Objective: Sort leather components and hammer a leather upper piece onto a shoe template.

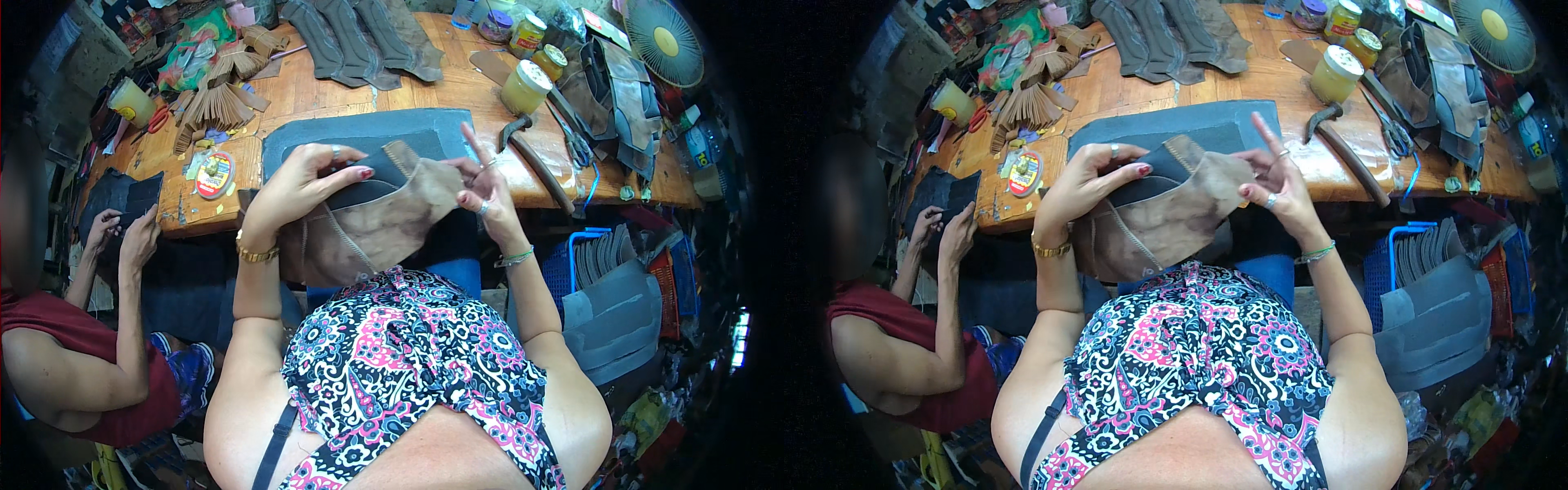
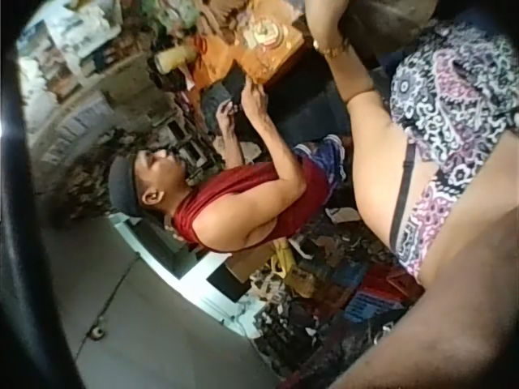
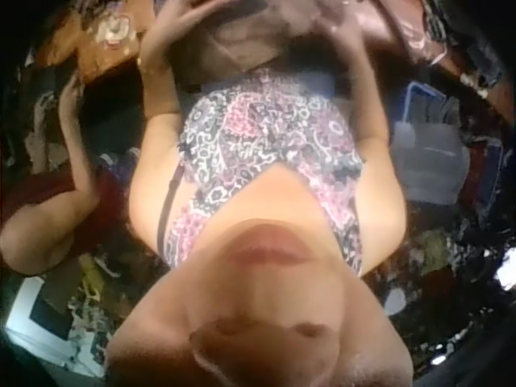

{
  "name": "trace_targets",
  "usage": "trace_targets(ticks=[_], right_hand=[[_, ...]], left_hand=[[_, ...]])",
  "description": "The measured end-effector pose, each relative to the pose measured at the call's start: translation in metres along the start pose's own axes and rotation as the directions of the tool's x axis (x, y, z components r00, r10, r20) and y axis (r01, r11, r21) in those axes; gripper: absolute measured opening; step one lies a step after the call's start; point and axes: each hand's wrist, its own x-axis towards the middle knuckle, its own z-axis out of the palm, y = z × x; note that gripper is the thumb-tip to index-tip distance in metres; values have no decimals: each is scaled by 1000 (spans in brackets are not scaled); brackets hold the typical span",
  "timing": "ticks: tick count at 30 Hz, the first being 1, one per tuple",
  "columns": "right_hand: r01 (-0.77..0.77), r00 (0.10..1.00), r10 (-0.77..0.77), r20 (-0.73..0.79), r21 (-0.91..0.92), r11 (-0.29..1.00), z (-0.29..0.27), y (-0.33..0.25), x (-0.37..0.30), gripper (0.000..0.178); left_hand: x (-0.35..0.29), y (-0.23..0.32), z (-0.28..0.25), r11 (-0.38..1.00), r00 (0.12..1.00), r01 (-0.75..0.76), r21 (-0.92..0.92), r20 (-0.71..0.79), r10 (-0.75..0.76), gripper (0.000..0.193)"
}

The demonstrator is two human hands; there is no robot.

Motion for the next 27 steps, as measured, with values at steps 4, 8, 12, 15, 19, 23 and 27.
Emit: trace_targets(ticks=[4, 8, 12, 15, 19, 23, 27], right_hand=[[-94, 995, 98, -27, 142, 985, 8, -9, -2, 101], [7, 986, 40, -161, 285, 959, 0, -21, -20, 95], [126, 944, -23, -329, 292, 948, -20, -34, -38, 95], [138, 928, -39, -370, 247, 959, -26, -26, -36, 90], [118, 909, -78, -410, 73, 990, -44, -13, -14, 82], [140, 891, -172, -421, -106, 985, -44, -8, 31, 75], [-28, 903, -112, -414, -318, 948, -58, 1, 74, 72]], left_hand=[[12, -3, 12, 975, 995, -96, -200, 1, 98, 40], [-3, -21, -1, 993, 967, -53, 108, 255, 24, 65], [-39, -70, -20, 988, 962, 147, 40, 225, -153, 52], [-53, -85, -16, 880, 974, 209, -426, 170, -149, 26], [-53, -105, -14, 626, 970, 63, -777, -101, -223, 47], [-36, -92, -35, 683, 920, -27, -730, -284, -268, 51], [-11, -121, -56, 761, 871, -32, -648, -392, -297, 59]])
